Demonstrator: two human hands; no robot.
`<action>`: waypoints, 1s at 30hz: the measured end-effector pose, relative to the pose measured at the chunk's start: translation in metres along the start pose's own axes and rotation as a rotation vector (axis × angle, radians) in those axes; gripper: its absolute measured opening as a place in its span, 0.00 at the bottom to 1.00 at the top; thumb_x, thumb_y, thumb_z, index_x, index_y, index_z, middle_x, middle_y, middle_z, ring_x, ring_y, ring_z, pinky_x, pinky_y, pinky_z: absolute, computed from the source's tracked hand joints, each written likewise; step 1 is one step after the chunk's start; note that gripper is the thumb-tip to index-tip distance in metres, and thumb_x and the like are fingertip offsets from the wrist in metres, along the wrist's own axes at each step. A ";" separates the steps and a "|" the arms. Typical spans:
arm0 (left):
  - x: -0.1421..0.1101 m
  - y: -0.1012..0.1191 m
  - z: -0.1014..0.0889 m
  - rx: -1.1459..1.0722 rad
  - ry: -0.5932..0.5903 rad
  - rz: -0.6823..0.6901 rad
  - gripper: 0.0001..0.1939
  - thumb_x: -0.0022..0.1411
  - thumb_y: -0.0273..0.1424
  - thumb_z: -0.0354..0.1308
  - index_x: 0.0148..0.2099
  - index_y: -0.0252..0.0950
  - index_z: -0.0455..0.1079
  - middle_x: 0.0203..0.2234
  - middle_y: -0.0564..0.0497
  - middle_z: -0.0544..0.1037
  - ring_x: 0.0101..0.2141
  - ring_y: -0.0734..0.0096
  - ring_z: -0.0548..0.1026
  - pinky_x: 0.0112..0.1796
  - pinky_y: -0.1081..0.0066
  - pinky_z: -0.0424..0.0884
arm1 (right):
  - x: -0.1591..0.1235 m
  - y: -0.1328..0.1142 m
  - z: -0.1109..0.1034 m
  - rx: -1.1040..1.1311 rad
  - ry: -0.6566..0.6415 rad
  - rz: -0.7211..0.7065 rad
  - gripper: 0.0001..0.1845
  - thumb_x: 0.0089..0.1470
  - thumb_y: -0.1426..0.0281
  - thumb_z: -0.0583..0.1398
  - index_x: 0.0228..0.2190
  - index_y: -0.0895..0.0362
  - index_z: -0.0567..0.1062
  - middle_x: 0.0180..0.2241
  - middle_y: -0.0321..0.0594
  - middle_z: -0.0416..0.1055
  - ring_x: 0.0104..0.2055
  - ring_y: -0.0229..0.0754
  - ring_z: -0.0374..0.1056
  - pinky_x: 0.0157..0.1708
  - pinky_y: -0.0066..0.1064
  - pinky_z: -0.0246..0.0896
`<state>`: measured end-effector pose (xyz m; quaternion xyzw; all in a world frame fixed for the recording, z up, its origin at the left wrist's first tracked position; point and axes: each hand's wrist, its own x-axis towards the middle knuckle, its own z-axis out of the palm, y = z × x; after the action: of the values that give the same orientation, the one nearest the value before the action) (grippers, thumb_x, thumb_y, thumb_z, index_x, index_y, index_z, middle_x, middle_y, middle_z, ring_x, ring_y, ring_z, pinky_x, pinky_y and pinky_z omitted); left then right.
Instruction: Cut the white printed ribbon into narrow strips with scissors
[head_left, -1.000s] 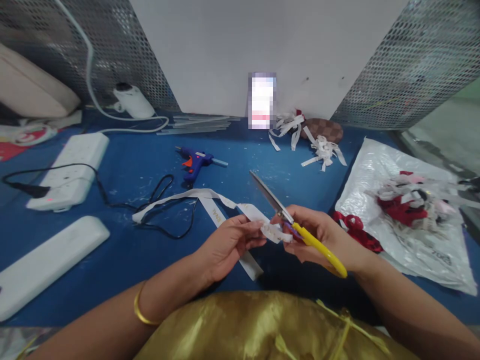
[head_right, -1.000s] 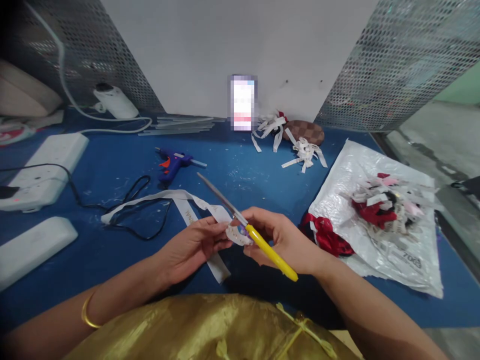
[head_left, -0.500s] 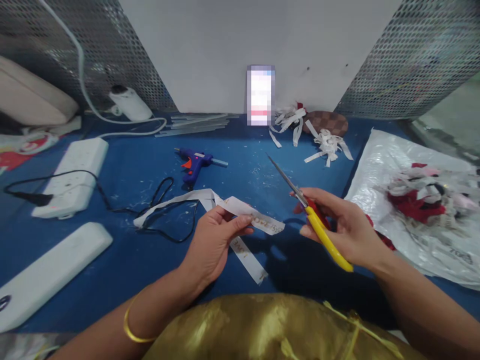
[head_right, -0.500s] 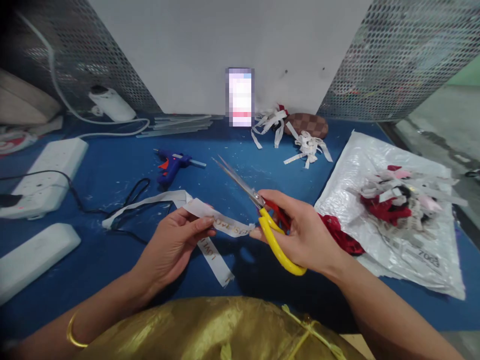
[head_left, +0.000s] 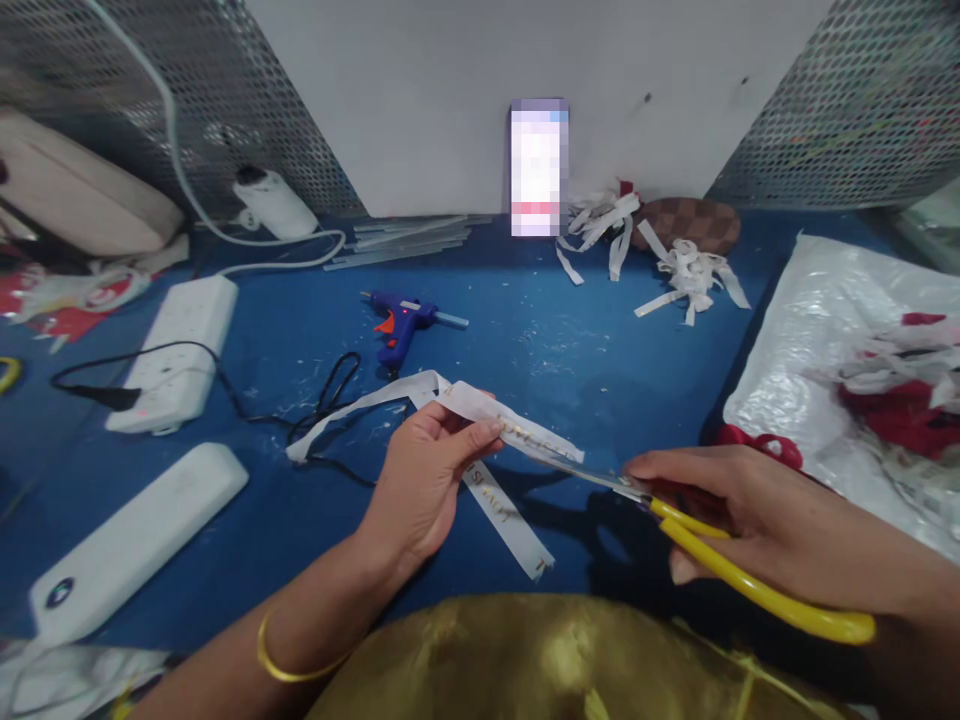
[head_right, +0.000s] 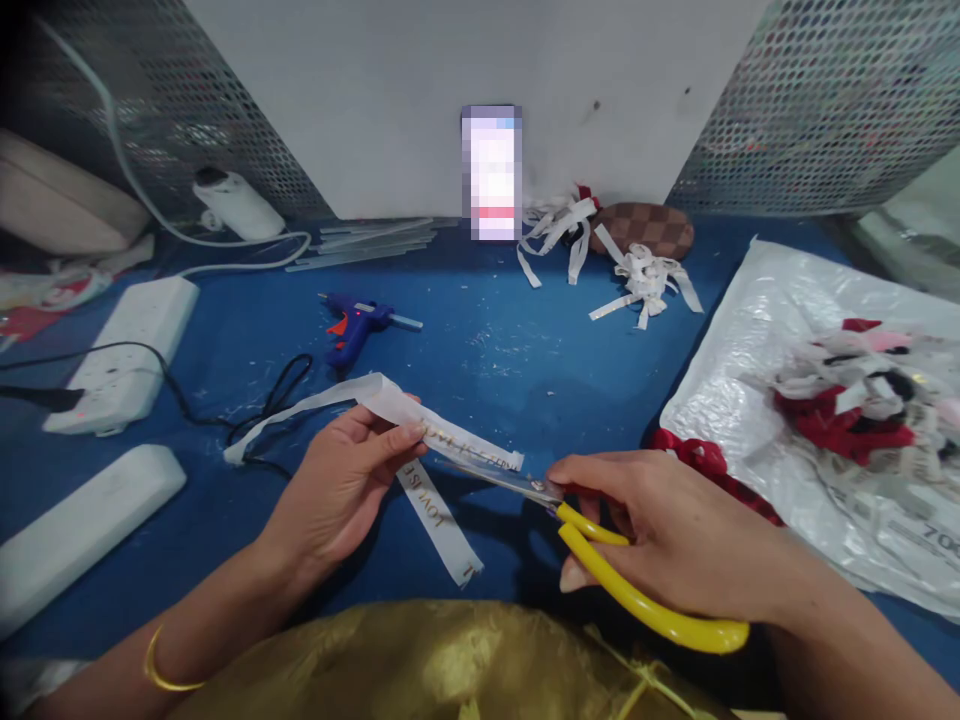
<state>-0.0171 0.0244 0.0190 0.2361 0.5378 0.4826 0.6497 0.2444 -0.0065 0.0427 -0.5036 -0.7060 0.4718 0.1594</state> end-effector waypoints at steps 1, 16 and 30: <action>0.000 0.000 0.000 -0.001 0.003 -0.006 0.15 0.45 0.23 0.70 0.37 0.32 0.75 0.30 0.53 0.77 0.30 0.77 0.74 0.32 0.79 0.72 | 0.001 0.000 -0.001 -0.029 -0.055 0.006 0.13 0.45 0.62 0.68 0.35 0.52 0.79 0.27 0.35 0.75 0.23 0.38 0.67 0.19 0.25 0.58; -0.002 -0.003 0.001 -0.031 0.025 -0.028 0.14 0.44 0.23 0.71 0.37 0.33 0.76 0.28 0.54 0.77 0.30 0.78 0.74 0.31 0.79 0.73 | 0.007 -0.003 0.009 -0.179 -0.084 0.021 0.17 0.51 0.56 0.64 0.41 0.49 0.73 0.29 0.33 0.73 0.26 0.37 0.66 0.23 0.26 0.57; -0.008 -0.009 0.000 -0.024 -0.010 -0.075 0.13 0.46 0.24 0.71 0.36 0.33 0.75 0.30 0.53 0.78 0.30 0.77 0.74 0.32 0.77 0.73 | 0.009 0.001 0.022 -0.230 -0.014 -0.036 0.22 0.51 0.60 0.64 0.48 0.50 0.72 0.32 0.37 0.73 0.26 0.37 0.66 0.25 0.27 0.59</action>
<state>-0.0134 0.0138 0.0156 0.2105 0.5371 0.4632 0.6728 0.2254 -0.0096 0.0279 -0.5027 -0.7653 0.3883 0.1041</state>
